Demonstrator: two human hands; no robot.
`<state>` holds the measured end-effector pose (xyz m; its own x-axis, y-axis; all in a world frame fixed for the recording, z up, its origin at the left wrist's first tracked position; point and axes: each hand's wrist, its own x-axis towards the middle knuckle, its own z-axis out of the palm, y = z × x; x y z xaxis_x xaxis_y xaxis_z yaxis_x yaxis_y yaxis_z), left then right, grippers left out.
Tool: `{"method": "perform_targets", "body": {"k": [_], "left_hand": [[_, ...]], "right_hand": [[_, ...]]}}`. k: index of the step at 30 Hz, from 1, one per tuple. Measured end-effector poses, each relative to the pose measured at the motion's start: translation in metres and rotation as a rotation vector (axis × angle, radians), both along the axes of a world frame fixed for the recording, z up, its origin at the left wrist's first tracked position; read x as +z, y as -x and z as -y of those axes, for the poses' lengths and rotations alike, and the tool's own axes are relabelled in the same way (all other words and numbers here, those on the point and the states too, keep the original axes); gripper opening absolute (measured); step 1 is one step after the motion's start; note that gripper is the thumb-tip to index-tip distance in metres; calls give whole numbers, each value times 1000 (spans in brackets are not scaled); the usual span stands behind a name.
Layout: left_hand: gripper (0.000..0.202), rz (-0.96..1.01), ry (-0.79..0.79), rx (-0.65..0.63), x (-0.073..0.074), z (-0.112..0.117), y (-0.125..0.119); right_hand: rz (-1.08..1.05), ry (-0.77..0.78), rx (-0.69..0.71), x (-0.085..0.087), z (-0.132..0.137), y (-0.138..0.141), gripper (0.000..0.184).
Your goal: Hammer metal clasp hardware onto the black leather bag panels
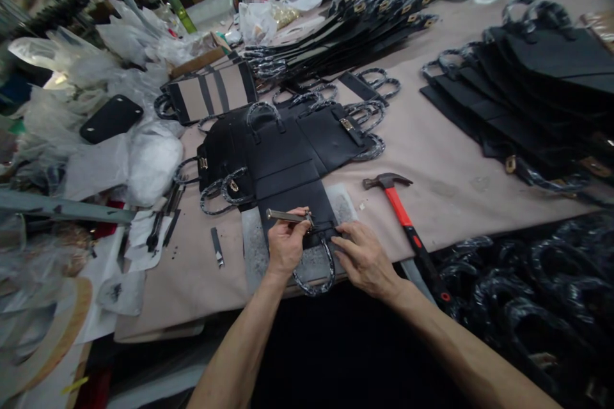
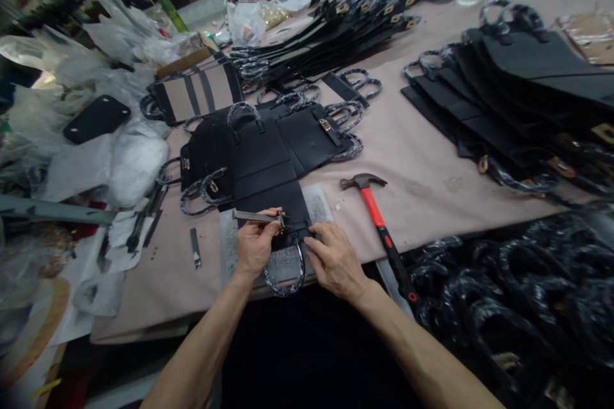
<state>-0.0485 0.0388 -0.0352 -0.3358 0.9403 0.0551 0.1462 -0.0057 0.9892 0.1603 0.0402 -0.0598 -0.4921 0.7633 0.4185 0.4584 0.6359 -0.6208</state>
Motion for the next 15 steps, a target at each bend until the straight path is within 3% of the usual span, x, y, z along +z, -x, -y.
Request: {"method": "perform_targets", "body": {"k": [15], "left_hand": [[12,-131,-72,-131,-4,2,-5]], "right_hand": [[108,-6,-38,3,-2,5,32]]}}
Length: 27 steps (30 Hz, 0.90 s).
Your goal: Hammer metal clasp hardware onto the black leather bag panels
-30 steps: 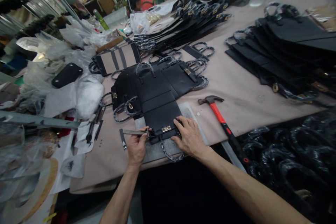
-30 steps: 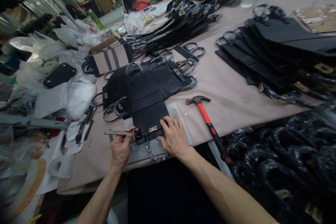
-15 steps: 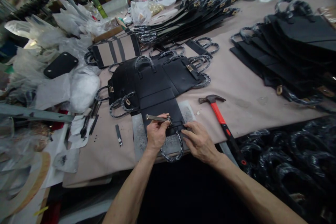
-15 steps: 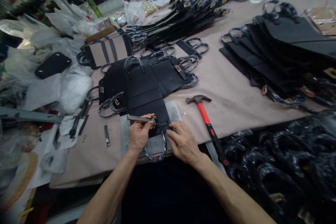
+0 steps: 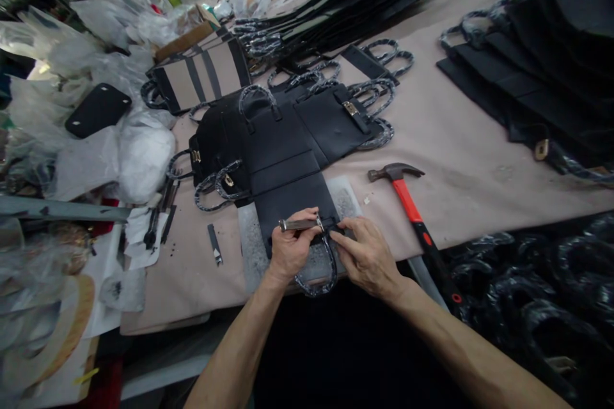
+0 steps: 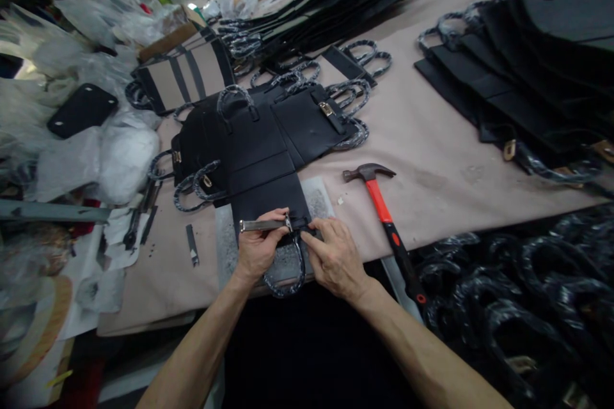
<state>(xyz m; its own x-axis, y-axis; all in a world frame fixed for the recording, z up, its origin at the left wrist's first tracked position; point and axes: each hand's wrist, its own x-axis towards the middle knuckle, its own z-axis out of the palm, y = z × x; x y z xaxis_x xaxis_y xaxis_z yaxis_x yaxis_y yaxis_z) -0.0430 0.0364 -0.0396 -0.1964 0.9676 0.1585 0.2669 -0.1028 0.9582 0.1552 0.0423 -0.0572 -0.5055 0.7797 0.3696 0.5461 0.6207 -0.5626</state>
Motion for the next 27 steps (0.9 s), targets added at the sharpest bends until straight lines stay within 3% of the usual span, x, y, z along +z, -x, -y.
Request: {"method": "perform_targets", "body": {"k": [6,20,27], "left_hand": [[9,-69,-8,-56,3,1,0],[11,-111,-33,-48,2,-3,-4],[11,-275,-85,-71,2,1,-10]], "right_hand": [[9,7,-8,1,0,1,33],[-1,32,-16,-2,0,1,33],[-7,32,-19,1,-1,1,34]]}}
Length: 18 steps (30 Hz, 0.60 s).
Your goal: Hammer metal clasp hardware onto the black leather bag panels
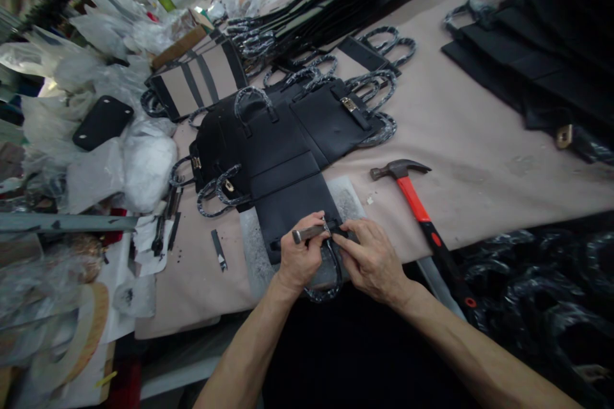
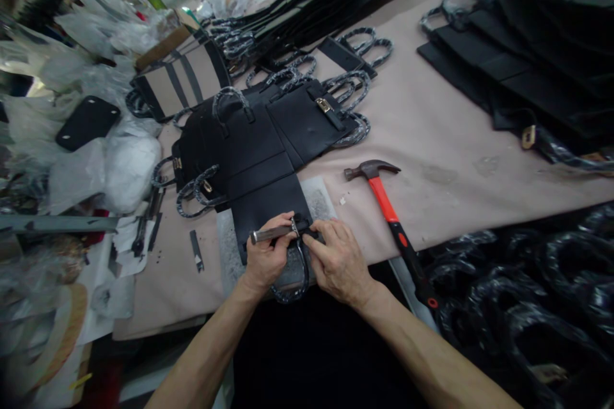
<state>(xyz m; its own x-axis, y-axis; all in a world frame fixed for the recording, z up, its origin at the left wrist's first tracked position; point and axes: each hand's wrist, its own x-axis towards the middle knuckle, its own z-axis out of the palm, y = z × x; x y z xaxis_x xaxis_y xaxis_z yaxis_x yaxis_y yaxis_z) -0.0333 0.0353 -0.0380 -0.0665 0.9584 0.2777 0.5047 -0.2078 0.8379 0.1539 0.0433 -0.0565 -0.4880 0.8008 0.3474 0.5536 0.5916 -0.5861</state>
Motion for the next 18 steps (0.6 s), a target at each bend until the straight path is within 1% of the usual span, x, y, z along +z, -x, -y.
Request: {"method": "perform_targets", "body": {"k": [3,8,14,18], "left_hand": [[11,-48,-48,7,-1,5,-2],[14,-76,-59,28,-4,8,-1],[15,-70,-46,34,-4,5,-1],[17,-82,-57,6,-3,0,-1]], "right_hand": [[-4,2,3,1,0,0,34],[-1,-29,3,-1,0,0,30],[-2,-43,-6,-1,0,2,29],[3,-44,-12,1,-1,2,29]]}}
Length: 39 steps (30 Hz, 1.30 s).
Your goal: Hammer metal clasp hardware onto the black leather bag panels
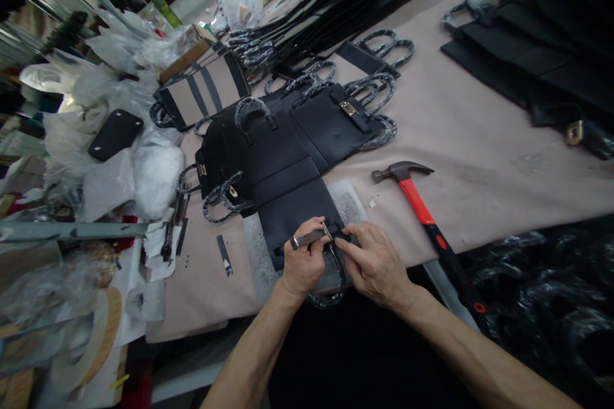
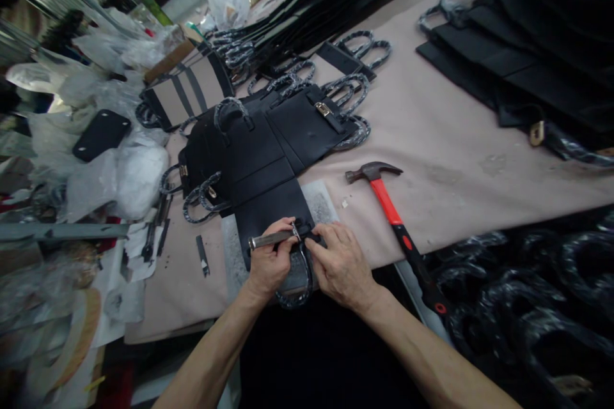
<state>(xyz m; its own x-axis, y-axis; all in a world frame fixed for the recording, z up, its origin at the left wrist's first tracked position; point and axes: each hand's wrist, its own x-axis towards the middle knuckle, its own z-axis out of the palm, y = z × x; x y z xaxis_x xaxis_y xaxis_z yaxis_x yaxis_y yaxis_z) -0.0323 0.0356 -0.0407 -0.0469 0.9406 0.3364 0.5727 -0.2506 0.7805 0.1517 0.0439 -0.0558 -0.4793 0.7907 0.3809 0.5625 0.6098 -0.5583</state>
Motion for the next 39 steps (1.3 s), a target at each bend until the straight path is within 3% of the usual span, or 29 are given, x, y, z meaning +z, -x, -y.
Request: {"method": "perform_targets", "body": {"k": [10,15,19,23,27,29,32,35,39], "left_hand": [[18,-84,78,-71,11,-12,-1],[19,-62,88,-58,10,-12,-3],[21,-16,47,-54,2,-9,-3],[21,-4,54,-41,-1,-8,-2],[20,-28,123,-65,3,-10,-2],[20,-25,163,-62,5,-11,-3],[20,27,209,-31,7,-11,-3],[17,44,250,-30,12,-11,-5],[14,12,273,-45,18,-13,-8]], "right_hand": [[-15,38,-1,-2,2,0,28],[-156,68,35,1,0,-11,29],[-142,-4,-233,1,-10,-47,24],[81,20,-474,-3,-19,-92,32],[343,240,-534,-4,-20,-111,51],[366,376,-563,1,-23,-110,48],[102,715,-608,15,-34,-103,30],[-185,1022,-510,34,-46,-94,21],[-304,1137,-374,69,-48,-81,19]]}}
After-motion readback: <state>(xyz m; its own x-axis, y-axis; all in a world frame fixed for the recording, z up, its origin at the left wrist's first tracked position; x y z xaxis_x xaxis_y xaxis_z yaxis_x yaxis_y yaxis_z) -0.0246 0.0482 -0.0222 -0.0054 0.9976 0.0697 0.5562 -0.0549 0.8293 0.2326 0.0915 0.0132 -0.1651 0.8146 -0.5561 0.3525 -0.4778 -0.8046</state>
